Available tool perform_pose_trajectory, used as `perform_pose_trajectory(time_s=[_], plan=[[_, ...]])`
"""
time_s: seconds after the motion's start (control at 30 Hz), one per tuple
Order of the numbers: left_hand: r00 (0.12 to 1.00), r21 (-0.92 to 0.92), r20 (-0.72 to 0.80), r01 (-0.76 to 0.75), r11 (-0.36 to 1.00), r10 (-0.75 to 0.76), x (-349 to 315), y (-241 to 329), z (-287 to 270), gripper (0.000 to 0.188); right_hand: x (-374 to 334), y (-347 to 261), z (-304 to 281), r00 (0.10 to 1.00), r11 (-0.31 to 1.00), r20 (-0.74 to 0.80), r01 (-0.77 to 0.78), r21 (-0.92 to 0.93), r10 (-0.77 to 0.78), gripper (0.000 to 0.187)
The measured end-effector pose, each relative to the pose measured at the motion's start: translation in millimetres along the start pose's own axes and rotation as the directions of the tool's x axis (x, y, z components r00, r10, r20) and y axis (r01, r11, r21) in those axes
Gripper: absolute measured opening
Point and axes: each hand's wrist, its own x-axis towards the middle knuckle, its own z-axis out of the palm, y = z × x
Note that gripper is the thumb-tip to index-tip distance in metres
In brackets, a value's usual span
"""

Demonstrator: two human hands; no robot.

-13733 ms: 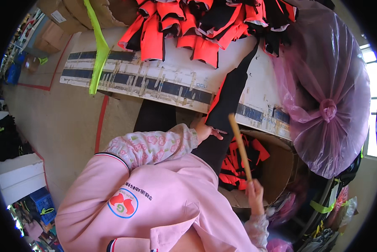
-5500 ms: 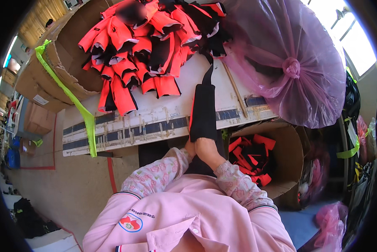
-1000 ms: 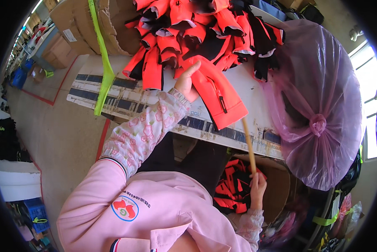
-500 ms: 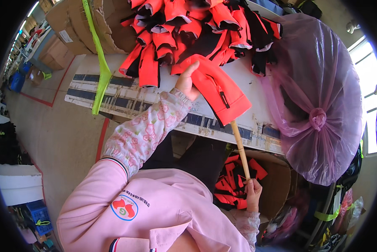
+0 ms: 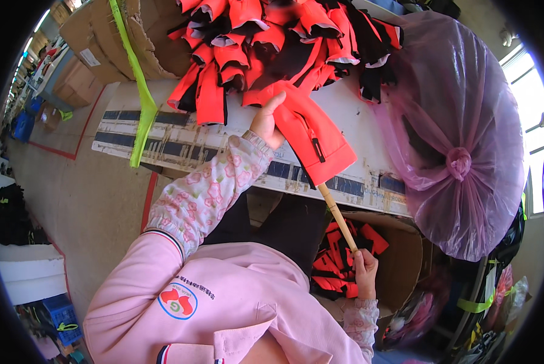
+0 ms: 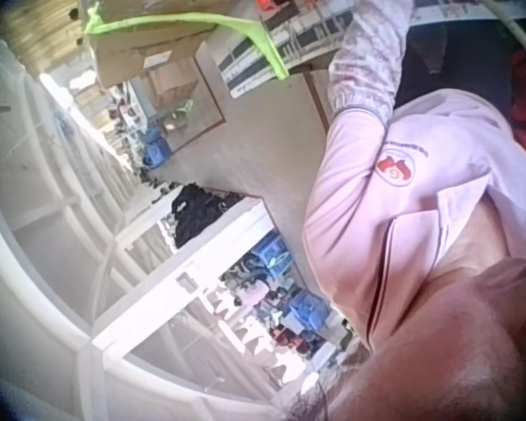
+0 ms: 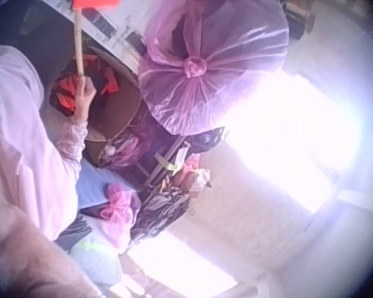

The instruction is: Using a wooden rod to push flotation foam into the black and orange pockets of a life jacket fabric assembly.

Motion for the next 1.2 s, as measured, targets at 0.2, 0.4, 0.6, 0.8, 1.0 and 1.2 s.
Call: perform_pose_trajectory(time_s=[0.2,0.4,0.6,0.8,1.0,1.2], plan=[[0.999,0.085,-0.047,0.012,0.996,-0.008,-22,-29,13,0.023,15,-18,19,0.984,0.966,-0.010,0.171,-0.195,-0.177,0.021],[0.994,0.329,-0.109,0.038,0.944,-0.002,-52,-72,17,0.020,39,-38,48,0.966,0.936,0.018,0.254,-0.246,-0.257,0.017],[0.992,0.366,-0.107,-0.024,0.930,0.068,-56,-68,19,0.019,41,-35,76,0.992,0.990,0.057,0.108,0.089,-0.113,0.024],[0.998,0.351,0.009,-0.062,0.934,0.062,-53,-37,31,0.023,36,-62,93,0.992,0.977,0.100,0.059,0.205,-0.081,0.028],[0.994,0.202,0.029,-0.110,0.973,0.106,-40,16,31,0.024,17,-23,52,0.997,0.994,-0.020,0.079,0.069,-0.078,0.022],[0.994,0.218,0.080,-0.089,0.972,0.073,-41,11,27,0.029,13,-33,59,0.997,0.973,-0.082,0.023,0.229,-0.004,0.023]])
